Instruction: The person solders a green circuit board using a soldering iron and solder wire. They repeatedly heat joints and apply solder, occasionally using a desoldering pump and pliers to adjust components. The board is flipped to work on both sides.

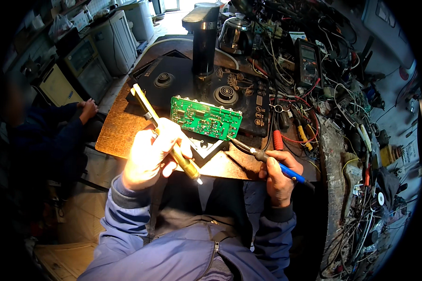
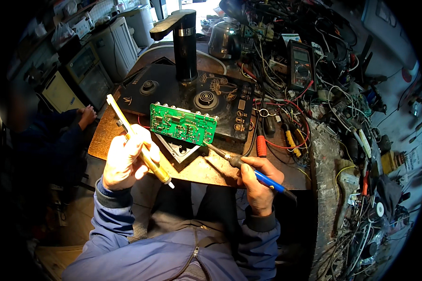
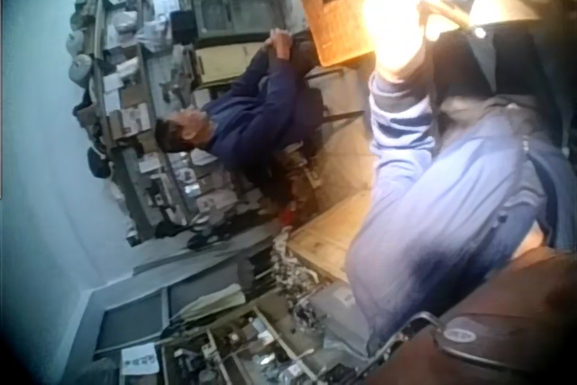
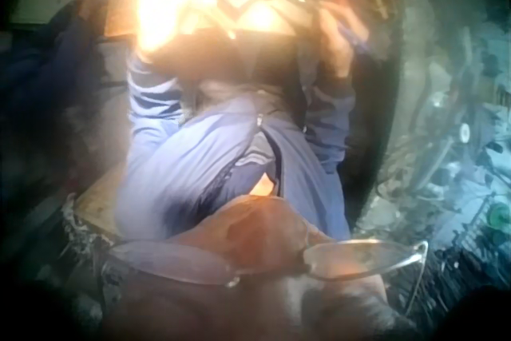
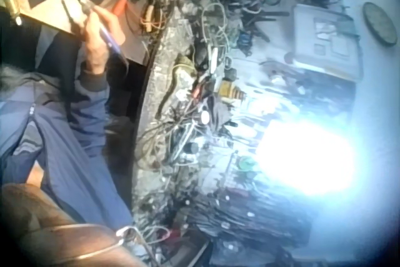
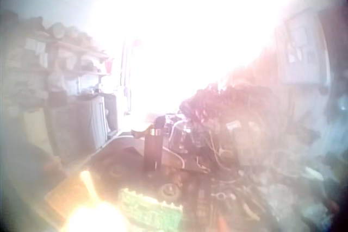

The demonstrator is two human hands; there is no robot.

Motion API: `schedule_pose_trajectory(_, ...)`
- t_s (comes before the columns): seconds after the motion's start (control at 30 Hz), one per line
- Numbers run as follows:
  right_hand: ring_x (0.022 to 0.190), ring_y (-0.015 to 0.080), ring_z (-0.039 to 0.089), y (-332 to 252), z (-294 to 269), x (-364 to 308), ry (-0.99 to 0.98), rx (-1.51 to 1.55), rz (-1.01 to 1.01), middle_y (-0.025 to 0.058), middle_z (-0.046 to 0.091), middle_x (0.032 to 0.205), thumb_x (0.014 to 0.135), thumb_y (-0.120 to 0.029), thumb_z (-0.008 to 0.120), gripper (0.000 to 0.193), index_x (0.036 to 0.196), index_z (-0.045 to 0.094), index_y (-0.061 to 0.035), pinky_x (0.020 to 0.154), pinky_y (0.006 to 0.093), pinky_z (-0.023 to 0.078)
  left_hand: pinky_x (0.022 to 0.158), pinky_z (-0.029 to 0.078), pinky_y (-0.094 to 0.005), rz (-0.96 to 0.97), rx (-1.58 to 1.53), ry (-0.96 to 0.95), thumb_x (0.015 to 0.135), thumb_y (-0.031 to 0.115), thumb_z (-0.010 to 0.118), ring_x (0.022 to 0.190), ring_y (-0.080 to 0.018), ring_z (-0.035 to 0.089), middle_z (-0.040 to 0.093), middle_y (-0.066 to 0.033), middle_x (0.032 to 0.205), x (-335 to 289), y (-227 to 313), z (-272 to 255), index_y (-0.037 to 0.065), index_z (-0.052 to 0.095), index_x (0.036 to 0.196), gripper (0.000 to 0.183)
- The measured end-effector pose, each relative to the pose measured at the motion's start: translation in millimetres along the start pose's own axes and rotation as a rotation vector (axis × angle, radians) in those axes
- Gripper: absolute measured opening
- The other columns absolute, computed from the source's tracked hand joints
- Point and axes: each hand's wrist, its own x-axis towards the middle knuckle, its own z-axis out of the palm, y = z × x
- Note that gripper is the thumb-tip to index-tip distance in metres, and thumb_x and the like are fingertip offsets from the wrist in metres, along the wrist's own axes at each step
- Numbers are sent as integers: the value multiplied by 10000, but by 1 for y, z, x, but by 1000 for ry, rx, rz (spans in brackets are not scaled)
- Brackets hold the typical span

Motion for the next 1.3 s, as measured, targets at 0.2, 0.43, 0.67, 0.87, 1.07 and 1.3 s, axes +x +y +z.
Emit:
schedule_pose_trajectory(0.2, 578, 98, 598, 2, -2, 0, 0, -14, 3, 72, 654, 742, 862, -26, 663, 150, 984, 670, 60, 542, 219, 474, 503, 487, -255, 14, -296, -38, 1003, 325, 525, 662, -176, 588, 620, -219, 1070, -14, -8, 9, 36, 470, 1285, 408)
schedule_pose_trajectory(0.43, 539, 123, 568, 0, 2, 0, -4, -70, -13, 93, 633, 703, 874, -106, 668, 208, 992, 646, 64, 509, 239, 459, 520, 506, -254, 131, 31, 65, 947, 399, 610, 668, -172, 603, 624, -208, 1081, -21, -12, 12, -15, 490, 1291, 552)
schedule_pose_trajectory(0.67, 581, 96, 601, 0, -2, 0, -7, -20, -4, 74, 659, 750, 859, -48, 679, 167, 983, 670, 63, 546, 215, 477, 669, 520, -249, 540, 437, 55, 1006, 273, 528, 764, -134, 595, 595, -208, 1194, -15, -22, 31, -35, 434, 1314, 446)
schedule_pose_trajectory(0.87, 581, 92, 596, -2, 0, -1, -2, -15, -1, 71, 657, 747, 857, -46, 683, 166, 979, 671, 65, 548, 214, 475, 738, 554, -320, 840, 528, -32, 936, 178, 651, 872, -219, 647, 613, -249, 1186, -5, -53, 31, -63, 542, 1212, 382)
schedule_pose_trajectory(1.07, 583, 85, 588, -1, -2, -1, -11, -34, 8, 70, 658, 754, 853, -32, 685, 162, 981, 673, 65, 549, 212, 470, 727, 555, -333, 777, 531, 53, 942, 194, 639, 856, -251, 655, 623, -236, 1131, -7, -79, 32, -36, 517, 1185, 356)
schedule_pose_trajectory(1.3, 597, 84, 592, -1, -2, -1, -8, -26, 1, 71, 659, 760, 847, -24, 687, 162, 984, 675, 62, 553, 213, 471, 718, 563, -402, 1170, 717, 84, 949, 269, 605, 846, -326, 659, 642, -244, 999, 15, -76, 31, -52, 504, 1124, 379)
